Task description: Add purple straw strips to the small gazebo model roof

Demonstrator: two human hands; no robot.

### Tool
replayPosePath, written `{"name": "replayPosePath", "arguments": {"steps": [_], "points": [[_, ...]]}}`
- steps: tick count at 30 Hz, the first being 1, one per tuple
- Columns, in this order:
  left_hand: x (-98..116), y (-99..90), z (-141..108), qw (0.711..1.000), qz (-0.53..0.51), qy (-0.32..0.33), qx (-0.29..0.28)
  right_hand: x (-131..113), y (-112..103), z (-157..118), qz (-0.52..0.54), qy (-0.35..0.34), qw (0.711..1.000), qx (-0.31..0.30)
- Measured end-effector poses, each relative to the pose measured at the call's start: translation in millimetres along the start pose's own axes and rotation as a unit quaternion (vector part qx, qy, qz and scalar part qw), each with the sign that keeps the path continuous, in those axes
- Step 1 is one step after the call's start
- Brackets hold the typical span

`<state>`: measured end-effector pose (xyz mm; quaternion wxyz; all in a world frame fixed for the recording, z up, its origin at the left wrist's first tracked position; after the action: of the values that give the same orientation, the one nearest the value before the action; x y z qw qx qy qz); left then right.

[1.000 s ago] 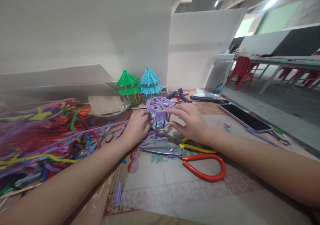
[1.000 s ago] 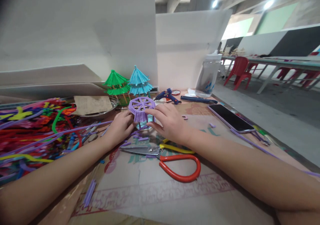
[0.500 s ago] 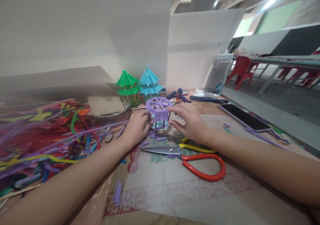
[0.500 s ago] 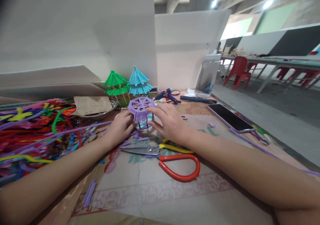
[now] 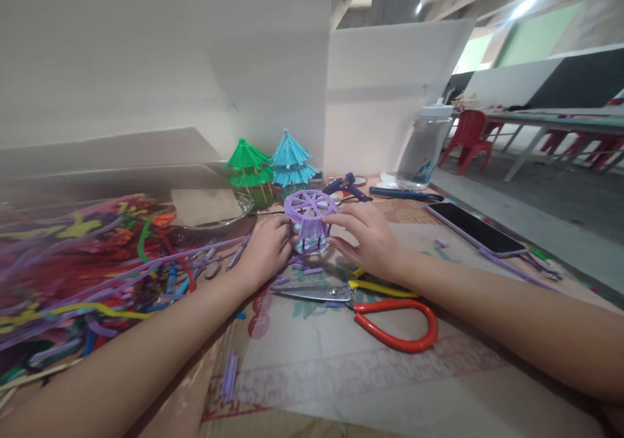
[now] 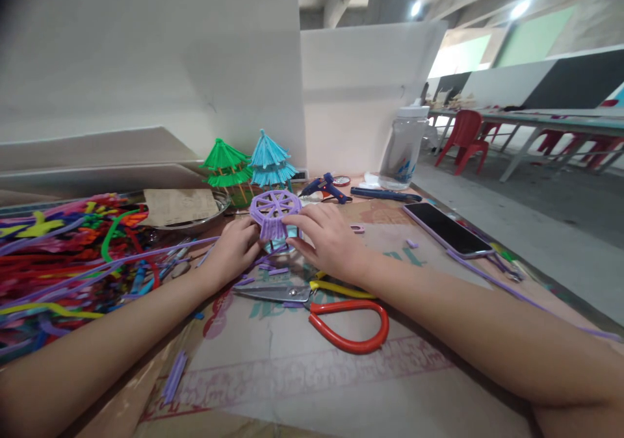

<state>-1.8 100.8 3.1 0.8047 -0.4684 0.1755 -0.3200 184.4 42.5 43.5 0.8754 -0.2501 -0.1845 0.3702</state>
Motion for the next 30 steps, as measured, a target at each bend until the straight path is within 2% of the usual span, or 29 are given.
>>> {"name": "replayPosePath", "arguments": {"steps": [3, 9, 15, 30], "points": [[1, -0.3, 0, 1.000, 0.003, -0.001, -0.004, 2, -2, 1, 0.011, 0.028, 1.000, 0.006], [4, -3.7, -1, 1.000, 0.020, 0.009, 0.004, -4, -5, 1, 0.038, 0.014, 0.999, -0.008], [8, -7.8, -2, 0.999, 0.032, 0.018, 0.021, -7, -9, 8, 0.075, 0.062, 0.995, -0.018], [12, -10.1, -2, 0.999, 0.032, 0.027, 0.019, -12, -15, 16, 0.083, 0.075, 0.994, -0.018]]}}
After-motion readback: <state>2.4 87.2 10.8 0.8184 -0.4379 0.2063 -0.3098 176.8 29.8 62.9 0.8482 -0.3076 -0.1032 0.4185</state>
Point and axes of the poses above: each hand's wrist, its own z-axis towards the middle knuckle, its own y-axis out of the palm, x = y × z, the point moved 5 cm from there along z, towards the middle knuckle, and after that the axes turned 2 degrees about y, right-handed, at the moved point
